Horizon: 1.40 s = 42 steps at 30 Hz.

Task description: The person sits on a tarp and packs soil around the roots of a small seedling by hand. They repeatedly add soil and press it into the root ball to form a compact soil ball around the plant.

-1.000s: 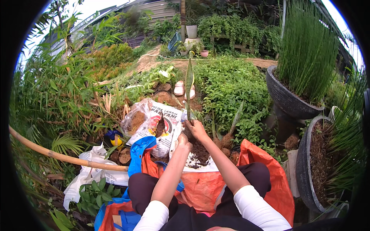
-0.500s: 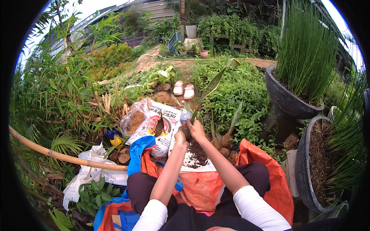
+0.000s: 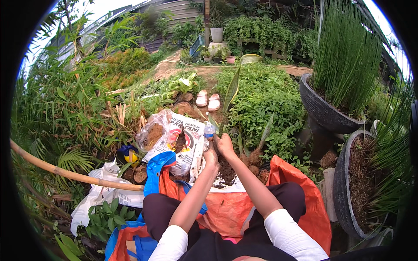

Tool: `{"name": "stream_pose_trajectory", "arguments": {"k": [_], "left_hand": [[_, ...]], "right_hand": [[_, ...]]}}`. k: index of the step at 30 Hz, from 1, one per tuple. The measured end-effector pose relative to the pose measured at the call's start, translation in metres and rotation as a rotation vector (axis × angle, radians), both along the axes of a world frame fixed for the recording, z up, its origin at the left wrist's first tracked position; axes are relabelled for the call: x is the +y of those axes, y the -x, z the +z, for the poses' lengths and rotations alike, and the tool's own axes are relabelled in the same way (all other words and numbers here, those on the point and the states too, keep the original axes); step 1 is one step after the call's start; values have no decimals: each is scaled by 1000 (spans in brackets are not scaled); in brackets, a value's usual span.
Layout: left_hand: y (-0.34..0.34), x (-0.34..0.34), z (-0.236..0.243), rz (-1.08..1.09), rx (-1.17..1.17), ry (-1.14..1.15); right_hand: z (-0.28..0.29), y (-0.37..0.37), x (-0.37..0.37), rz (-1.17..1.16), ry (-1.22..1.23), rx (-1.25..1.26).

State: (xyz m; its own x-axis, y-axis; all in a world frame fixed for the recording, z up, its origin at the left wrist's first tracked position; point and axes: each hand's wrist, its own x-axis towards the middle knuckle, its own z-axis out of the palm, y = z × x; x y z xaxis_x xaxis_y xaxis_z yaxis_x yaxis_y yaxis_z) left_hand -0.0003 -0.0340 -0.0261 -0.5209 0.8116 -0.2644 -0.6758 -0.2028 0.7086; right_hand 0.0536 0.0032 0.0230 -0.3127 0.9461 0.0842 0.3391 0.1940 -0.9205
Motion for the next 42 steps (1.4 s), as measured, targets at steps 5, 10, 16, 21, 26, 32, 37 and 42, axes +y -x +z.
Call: {"name": "stream_pose_trajectory", "arguments": {"k": [5, 10, 16, 21, 26, 32, 37, 42], "left_hand": [[-5, -4, 23, -4, 107, -25], [-5, -3, 29, 125, 295, -17], [-7, -8, 18, 57, 275, -46], [-4, -20, 51, -212, -174, 0], [8, -23, 57, -238, -325, -163], [-8, -21, 58, 83, -252, -261], [-8, -23, 63, 139, -338, -202], [8, -20, 58, 210, -98, -298]], "right_hand": [[17, -21, 10, 305, 540, 628], [-12, -6, 9, 277, 274, 765], [-8, -3, 13, 237, 343, 636], [6, -19, 13, 226, 393, 834], [21, -15, -6, 175, 546, 760], [18, 1, -15, 254, 443, 875], [29, -7, -16, 185, 649, 805], [26, 8, -25, 151, 614, 1108]]}}
